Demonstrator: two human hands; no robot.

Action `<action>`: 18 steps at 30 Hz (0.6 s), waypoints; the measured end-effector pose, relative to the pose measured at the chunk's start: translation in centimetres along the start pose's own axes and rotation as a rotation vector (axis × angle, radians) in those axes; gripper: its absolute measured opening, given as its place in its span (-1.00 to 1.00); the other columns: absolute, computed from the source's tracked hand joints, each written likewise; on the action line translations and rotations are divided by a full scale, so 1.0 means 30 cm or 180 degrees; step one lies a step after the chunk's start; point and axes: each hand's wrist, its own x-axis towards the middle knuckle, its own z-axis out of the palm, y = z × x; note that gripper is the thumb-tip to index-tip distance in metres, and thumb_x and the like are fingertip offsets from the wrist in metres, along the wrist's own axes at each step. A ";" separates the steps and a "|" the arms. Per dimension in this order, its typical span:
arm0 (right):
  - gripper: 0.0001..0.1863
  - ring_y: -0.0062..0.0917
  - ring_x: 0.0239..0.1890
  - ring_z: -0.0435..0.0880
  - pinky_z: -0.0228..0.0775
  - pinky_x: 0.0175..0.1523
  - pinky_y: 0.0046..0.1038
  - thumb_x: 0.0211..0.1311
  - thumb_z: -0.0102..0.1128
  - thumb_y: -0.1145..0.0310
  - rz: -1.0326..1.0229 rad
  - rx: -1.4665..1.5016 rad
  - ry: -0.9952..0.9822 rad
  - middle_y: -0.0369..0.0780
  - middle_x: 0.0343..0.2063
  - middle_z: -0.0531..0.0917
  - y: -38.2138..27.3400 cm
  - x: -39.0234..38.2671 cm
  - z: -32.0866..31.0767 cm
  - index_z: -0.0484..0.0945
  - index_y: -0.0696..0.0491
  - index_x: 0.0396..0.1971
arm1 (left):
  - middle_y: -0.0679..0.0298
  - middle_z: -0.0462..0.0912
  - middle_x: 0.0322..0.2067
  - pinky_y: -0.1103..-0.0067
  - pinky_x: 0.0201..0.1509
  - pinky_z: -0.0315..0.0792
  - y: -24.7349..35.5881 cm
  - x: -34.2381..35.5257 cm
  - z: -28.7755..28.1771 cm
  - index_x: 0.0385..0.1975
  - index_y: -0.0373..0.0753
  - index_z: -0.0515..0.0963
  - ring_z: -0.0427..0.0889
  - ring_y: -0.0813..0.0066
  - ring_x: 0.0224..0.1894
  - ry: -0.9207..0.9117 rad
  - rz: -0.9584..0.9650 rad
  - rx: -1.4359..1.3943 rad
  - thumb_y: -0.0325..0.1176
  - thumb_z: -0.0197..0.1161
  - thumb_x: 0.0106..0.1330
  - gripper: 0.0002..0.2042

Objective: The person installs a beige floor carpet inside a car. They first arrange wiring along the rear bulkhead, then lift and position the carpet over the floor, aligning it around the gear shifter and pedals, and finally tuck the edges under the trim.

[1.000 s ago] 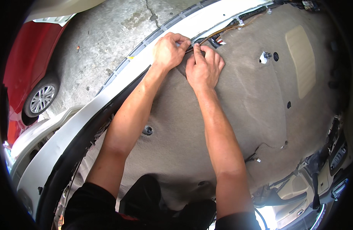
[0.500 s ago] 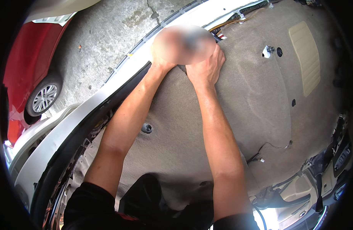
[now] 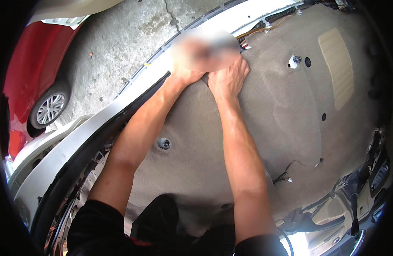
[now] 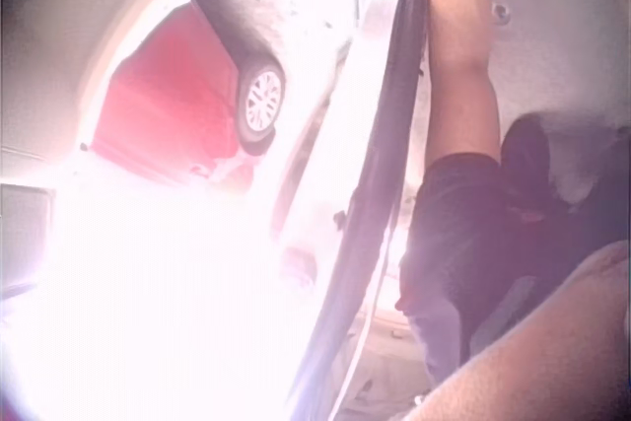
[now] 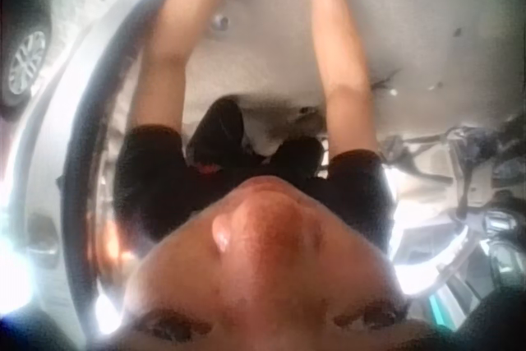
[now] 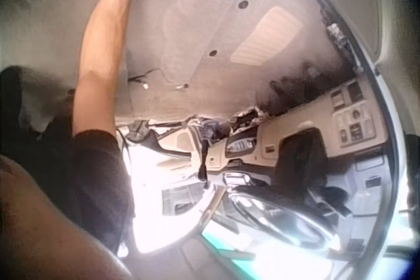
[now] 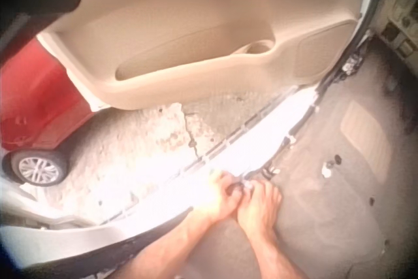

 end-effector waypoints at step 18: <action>-0.68 -0.23 0.25 0.44 0.18 0.38 -0.07 0.37 0.27 0.23 0.0269 -0.0151 0.0025 -0.14 0.06 0.54 -0.035 -0.004 0.000 0.66 0.05 0.02 | 0.16 0.72 -0.17 0.29 0.05 0.55 -0.027 -0.026 0.012 -0.24 -0.21 0.72 0.64 0.08 -0.12 0.0271 0.0409 -0.0115 -0.39 0.37 0.15 -0.81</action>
